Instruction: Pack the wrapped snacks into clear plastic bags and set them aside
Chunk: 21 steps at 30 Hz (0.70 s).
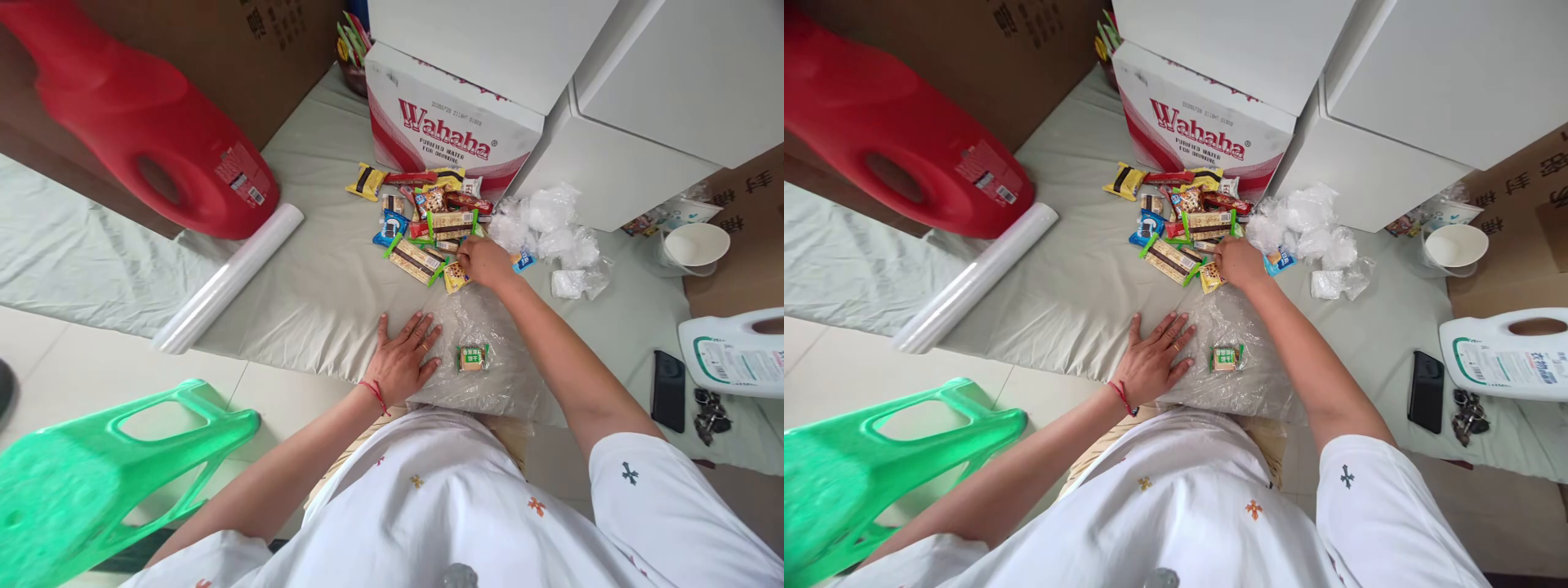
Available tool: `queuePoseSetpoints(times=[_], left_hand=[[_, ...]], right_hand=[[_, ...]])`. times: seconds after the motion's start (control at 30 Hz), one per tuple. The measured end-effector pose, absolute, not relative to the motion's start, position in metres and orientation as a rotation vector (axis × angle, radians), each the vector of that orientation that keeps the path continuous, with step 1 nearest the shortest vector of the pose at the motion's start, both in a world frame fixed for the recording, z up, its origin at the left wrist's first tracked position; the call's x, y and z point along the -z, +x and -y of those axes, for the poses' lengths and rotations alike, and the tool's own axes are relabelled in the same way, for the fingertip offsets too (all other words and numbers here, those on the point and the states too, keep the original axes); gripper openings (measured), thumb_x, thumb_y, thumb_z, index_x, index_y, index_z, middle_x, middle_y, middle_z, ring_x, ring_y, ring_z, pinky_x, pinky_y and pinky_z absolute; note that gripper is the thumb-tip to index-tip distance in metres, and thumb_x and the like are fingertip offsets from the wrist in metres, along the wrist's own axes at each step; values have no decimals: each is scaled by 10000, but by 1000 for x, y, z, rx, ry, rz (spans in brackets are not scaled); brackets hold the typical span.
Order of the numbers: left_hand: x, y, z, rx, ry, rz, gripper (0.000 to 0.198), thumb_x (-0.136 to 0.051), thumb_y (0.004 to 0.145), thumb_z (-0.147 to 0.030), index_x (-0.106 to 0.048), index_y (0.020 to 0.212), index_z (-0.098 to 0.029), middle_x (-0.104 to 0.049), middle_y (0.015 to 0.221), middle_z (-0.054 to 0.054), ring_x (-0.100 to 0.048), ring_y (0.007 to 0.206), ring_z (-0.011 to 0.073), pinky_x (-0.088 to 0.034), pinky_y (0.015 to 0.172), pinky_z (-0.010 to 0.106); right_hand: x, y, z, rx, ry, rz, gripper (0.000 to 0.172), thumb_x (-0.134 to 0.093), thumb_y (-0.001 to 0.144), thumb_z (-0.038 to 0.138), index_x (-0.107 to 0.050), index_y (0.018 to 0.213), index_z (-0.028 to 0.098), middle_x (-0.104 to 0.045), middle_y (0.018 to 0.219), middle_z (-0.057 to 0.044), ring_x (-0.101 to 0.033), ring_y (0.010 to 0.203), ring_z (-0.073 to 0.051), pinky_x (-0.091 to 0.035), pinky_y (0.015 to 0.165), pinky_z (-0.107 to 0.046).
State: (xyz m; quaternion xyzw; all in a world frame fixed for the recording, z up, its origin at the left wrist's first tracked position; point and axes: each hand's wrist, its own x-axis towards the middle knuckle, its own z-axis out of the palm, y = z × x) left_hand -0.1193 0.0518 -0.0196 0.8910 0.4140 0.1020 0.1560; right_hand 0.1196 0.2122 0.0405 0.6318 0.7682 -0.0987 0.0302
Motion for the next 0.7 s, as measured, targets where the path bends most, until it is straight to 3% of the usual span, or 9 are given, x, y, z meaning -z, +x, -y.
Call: queuePoseSetpoints(times=[0.17,0.33,0.4,0.53,0.6,0.7], left_hand=[[18,-118,-53,-268,2531,-1194,614,-367,1058,-542,-410,1607,-273,-377,1676,100,-344,1562,346,4,1260,736],[18,-119,-53,-248,2528,-1197,817,-388,1001,-688,-328,1643,-185,-313,1696,146,-303,1577,363,62,1267,713],[19,-119,-53,-230,2533,-1192,873,-394,981,-723,-304,1650,-168,-290,1704,153,-283,1584,366,83,1264,712],[20,-119,-54,-183,2541,-1198,975,-471,916,-773,-282,1658,-171,-279,1712,154,-231,1597,396,63,1258,733],[21,-119,-54,-159,2540,-1201,1014,-516,883,-783,-283,1659,-173,-281,1714,154,-200,1603,413,41,1254,746],[22,-119,-55,-149,2539,-1213,1024,-544,874,-764,-290,1654,-150,-257,1719,170,-170,1608,425,35,1243,762]], right_hand=[[-48,88,-219,337,1957,-2241,362,-556,989,407,-758,1204,197,-698,1254,-164,-659,1109,-317,-507,876,-376],[-46,57,-226,487,1952,-2131,666,-775,824,575,-695,1306,124,-590,1415,-237,-657,1151,-357,-529,901,-389],[-42,56,-228,537,2000,-2154,583,-811,808,505,-716,1242,126,-609,1396,-217,-669,1129,-328,-528,905,-363],[-33,68,-227,675,2130,-2204,196,-697,898,279,-742,1052,166,-749,1132,-102,-695,1014,-227,-511,875,-282],[-31,72,-224,659,2199,-2181,201,-664,925,303,-730,1067,177,-767,1069,-83,-697,1002,-229,-512,870,-290],[-31,67,-219,574,2203,-2148,349,-685,916,454,-722,1123,175,-756,1137,-131,-695,1055,-278,-521,886,-338]])
